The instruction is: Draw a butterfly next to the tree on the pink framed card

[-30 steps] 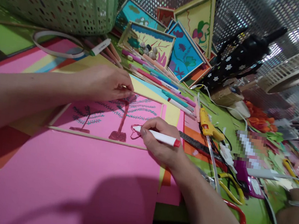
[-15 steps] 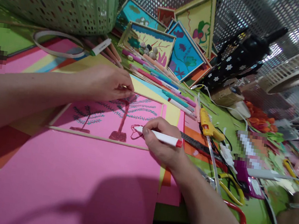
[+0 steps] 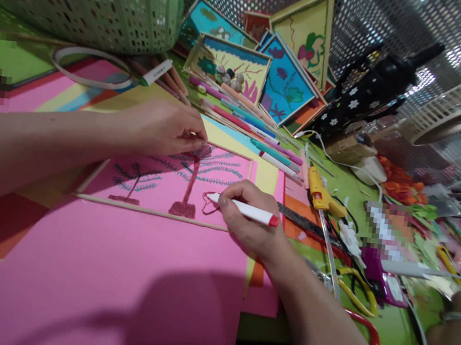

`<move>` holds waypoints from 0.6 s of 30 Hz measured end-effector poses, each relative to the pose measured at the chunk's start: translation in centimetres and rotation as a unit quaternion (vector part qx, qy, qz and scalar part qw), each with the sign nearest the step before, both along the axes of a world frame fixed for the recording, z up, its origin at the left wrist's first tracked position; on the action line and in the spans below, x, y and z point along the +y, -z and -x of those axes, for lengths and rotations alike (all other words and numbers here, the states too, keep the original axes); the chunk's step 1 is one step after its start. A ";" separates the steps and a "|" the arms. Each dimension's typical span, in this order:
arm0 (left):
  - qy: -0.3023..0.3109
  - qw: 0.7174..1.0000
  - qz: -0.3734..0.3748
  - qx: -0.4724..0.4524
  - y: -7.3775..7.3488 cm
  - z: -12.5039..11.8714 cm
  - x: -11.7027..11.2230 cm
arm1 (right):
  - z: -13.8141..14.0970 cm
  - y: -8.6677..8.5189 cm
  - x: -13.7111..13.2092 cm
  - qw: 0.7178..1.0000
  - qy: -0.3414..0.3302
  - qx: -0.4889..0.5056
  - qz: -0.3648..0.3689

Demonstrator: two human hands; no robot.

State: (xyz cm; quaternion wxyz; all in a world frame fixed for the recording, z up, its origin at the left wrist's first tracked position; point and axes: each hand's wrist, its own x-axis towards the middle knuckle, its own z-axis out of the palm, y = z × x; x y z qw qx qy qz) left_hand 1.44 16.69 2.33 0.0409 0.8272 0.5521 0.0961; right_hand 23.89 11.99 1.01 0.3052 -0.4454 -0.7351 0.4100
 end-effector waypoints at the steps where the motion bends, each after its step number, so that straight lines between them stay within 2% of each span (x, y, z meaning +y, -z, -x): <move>1: -0.003 1.000 -0.001 0.000 0.0 0.0 0.1 | 0.0 0.0 0.0 1.000 -0.002 0.000 0.000; 10: -0.002 1.000 -0.011 -0.014 0.6 0.1 0.5 | -0.1 0.1 0.1 1.000 -0.003 0.002 -0.003; 18: -0.003 1.000 0.002 -0.006 0.3 0.1 0.3 | -0.1 0.2 0.2 0.999 -0.007 0.035 0.000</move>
